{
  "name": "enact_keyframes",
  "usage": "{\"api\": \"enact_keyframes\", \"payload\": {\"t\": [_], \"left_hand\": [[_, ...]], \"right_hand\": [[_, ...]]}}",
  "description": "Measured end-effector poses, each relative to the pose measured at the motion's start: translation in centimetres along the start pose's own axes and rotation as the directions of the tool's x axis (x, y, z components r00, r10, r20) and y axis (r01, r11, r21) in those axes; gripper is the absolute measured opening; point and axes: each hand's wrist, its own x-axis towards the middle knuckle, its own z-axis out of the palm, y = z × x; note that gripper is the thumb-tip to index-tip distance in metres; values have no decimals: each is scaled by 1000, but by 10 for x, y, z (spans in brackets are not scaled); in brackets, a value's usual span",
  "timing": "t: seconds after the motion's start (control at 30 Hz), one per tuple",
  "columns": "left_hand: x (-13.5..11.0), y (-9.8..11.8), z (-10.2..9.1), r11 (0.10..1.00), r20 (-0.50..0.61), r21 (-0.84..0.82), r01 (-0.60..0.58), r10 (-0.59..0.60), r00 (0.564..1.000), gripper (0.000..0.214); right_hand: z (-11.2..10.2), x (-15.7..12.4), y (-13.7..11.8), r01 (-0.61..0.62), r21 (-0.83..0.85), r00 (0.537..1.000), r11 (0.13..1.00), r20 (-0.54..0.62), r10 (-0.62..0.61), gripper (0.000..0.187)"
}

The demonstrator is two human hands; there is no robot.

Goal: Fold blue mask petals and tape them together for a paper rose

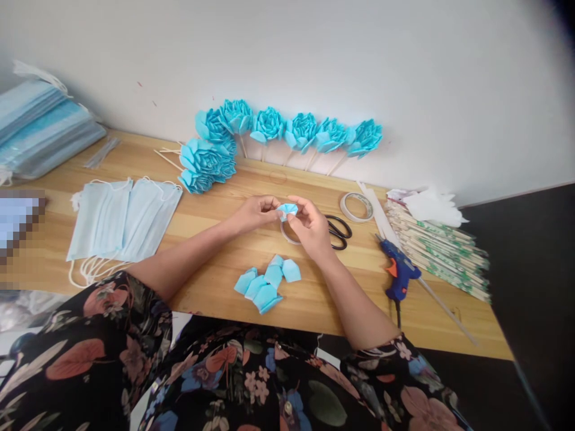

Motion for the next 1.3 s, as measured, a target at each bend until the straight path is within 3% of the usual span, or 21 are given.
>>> {"api": "enact_keyframes", "payload": {"t": [0.17, 0.37, 0.67, 0.97, 1.3], "left_hand": [[-2, 2, 2, 999, 58, 29, 19, -21, 998, 42], [0, -1, 4, 999, 8, 33, 17, -17, 1000, 40], [0, -1, 2, 999, 27, 23, 29, -30, 999, 43], [1, -6, 4, 998, 52, 57, 9, -12, 999, 41], [0, 3, -2, 994, 46, -54, 98, -95, 994, 44]], "right_hand": [[1, 2, 5, 5, -1, 999, 1000, -38, -5, 38], [2, 0, 4, -6, 50, 1000, 999, -8, 7, 37], [-4, 2, 0, -33, 141, 999, 990, 2, 33, 35], [-1, 0, 3, -8, 60, 999, 998, 50, 5, 39], [-13, 8, 6, -11, 136, 1000, 991, 11, 10, 37]]}}
